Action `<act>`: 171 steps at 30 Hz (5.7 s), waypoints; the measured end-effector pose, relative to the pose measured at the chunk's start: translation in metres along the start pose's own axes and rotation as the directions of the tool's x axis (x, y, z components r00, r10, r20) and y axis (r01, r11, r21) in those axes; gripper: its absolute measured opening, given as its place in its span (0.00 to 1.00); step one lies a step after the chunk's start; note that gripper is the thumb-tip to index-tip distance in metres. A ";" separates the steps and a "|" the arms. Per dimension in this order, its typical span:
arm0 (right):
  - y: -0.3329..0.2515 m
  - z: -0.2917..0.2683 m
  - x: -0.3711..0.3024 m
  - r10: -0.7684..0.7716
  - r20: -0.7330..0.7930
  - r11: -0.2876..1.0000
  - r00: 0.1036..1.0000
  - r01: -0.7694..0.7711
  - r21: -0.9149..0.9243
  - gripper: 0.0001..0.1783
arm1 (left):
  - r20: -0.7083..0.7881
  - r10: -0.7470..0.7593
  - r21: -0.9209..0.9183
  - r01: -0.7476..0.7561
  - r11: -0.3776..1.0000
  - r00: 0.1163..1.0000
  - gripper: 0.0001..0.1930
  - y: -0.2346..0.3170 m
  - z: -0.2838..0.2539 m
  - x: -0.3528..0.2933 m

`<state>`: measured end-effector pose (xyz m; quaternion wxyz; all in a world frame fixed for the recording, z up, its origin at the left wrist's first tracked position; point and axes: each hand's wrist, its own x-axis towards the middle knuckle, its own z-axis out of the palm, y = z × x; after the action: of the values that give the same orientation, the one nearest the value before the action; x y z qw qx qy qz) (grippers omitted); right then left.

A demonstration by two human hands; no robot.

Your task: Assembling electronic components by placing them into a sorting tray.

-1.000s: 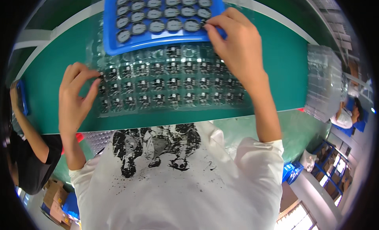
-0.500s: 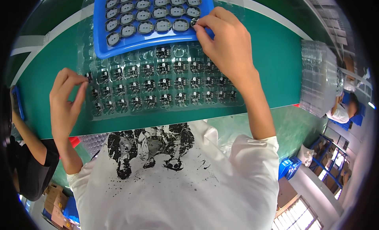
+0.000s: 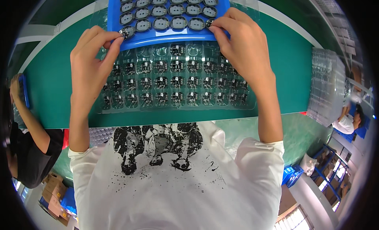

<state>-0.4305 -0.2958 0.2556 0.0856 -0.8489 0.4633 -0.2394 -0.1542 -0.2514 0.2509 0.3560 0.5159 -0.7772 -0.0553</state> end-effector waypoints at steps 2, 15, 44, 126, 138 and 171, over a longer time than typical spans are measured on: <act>0.000 -0.001 0.001 -0.032 0.013 0.999 0.999 0.032 -0.002 0.04 | 0.015 -0.016 0.010 0.016 1.000 1.000 0.02 0.001 0.000 0.001; 0.006 -0.003 0.002 -0.031 0.093 0.999 0.995 0.032 -0.011 0.05 | 0.111 -0.058 0.099 0.047 0.994 0.992 0.02 -0.002 0.007 0.003; -0.020 -0.019 0.009 -0.171 0.014 0.985 0.985 0.171 -0.010 0.05 | 0.265 -0.149 -0.027 0.161 0.987 0.953 0.07 0.017 -0.030 -0.023; -0.025 0.004 0.014 -0.239 -0.009 0.971 0.971 0.239 0.014 0.04 | 0.067 0.221 0.031 -0.223 0.974 0.973 0.04 0.000 0.020 0.026; -0.028 0.013 0.029 -0.270 0.106 0.947 0.957 0.284 -0.151 0.05 | 0.049 0.246 0.031 -0.247 0.968 0.968 0.05 0.001 0.020 0.024; -0.049 0.004 -0.003 -0.238 0.283 0.967 0.929 0.255 -0.025 0.10 | 0.168 0.139 -0.034 -0.136 0.990 0.976 0.04 -0.010 -0.032 0.004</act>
<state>-0.3936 -0.2666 0.2687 0.0930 -0.9277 0.3435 -0.1123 -0.1279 -0.2503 0.2719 0.2969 0.4503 -0.8380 -0.0830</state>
